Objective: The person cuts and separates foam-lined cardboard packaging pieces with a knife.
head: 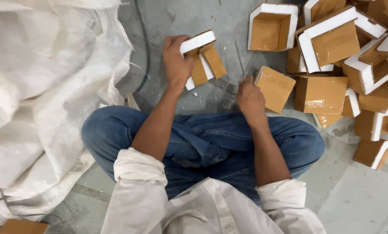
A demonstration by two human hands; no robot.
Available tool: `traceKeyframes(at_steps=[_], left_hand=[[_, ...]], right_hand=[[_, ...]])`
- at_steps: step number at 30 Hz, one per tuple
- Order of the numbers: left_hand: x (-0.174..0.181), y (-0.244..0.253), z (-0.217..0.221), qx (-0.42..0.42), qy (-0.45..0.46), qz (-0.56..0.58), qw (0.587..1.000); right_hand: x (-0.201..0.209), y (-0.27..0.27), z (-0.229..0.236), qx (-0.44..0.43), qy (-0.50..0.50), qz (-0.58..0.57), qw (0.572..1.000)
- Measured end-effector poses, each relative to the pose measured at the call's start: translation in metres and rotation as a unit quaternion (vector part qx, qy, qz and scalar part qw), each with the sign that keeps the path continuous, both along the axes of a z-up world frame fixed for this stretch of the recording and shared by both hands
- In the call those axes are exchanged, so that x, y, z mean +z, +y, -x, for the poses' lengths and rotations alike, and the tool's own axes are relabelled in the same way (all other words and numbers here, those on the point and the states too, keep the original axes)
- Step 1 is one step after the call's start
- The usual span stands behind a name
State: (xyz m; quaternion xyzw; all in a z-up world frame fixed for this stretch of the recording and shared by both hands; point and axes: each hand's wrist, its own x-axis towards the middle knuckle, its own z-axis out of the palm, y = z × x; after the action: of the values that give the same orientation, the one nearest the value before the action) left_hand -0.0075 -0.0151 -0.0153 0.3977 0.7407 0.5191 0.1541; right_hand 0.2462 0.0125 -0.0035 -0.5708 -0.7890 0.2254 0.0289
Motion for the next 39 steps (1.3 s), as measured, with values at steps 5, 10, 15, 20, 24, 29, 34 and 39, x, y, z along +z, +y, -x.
traceKeyframes(at_steps=[5, 10, 15, 20, 24, 29, 34, 39], left_hand=[[0.064, -0.024, 0.017, 0.028, 0.027, -0.039, 0.998], [0.123, -0.051, 0.02, -0.088, 0.039, -0.037, 0.995], [0.111, -0.055, 0.02, -0.134, -0.025, -0.018, 0.99], [0.094, -0.04, 0.016, -0.203, -0.115, -0.024, 0.972], [0.078, -0.031, 0.032, -0.184, -0.095, 0.035, 0.978], [0.125, -0.031, 0.05, -0.212, -0.185, 0.179, 0.943], [0.114, -0.035, 0.058, -0.259, -0.223, 0.22, 0.913], [0.102, -0.035, 0.067, -0.269, -0.258, 0.221, 0.901]], right_hand=[[-0.055, 0.005, -0.003, 0.071, -0.043, -0.003, 0.997], [0.028, 0.021, 0.023, 0.031, 0.202, 0.07, 0.977], [0.095, 0.032, 0.054, 0.096, 0.371, 0.162, 0.909], [0.078, 0.068, 0.067, 0.18, 0.129, 0.182, 0.958], [0.077, 0.066, 0.075, 0.202, 0.137, 0.165, 0.956], [0.093, 0.051, 0.085, 0.149, 0.169, 0.232, 0.946], [0.105, 0.041, 0.086, 0.15, 0.163, 0.232, 0.947], [0.102, 0.039, 0.081, 0.123, 0.142, 0.244, 0.951]])
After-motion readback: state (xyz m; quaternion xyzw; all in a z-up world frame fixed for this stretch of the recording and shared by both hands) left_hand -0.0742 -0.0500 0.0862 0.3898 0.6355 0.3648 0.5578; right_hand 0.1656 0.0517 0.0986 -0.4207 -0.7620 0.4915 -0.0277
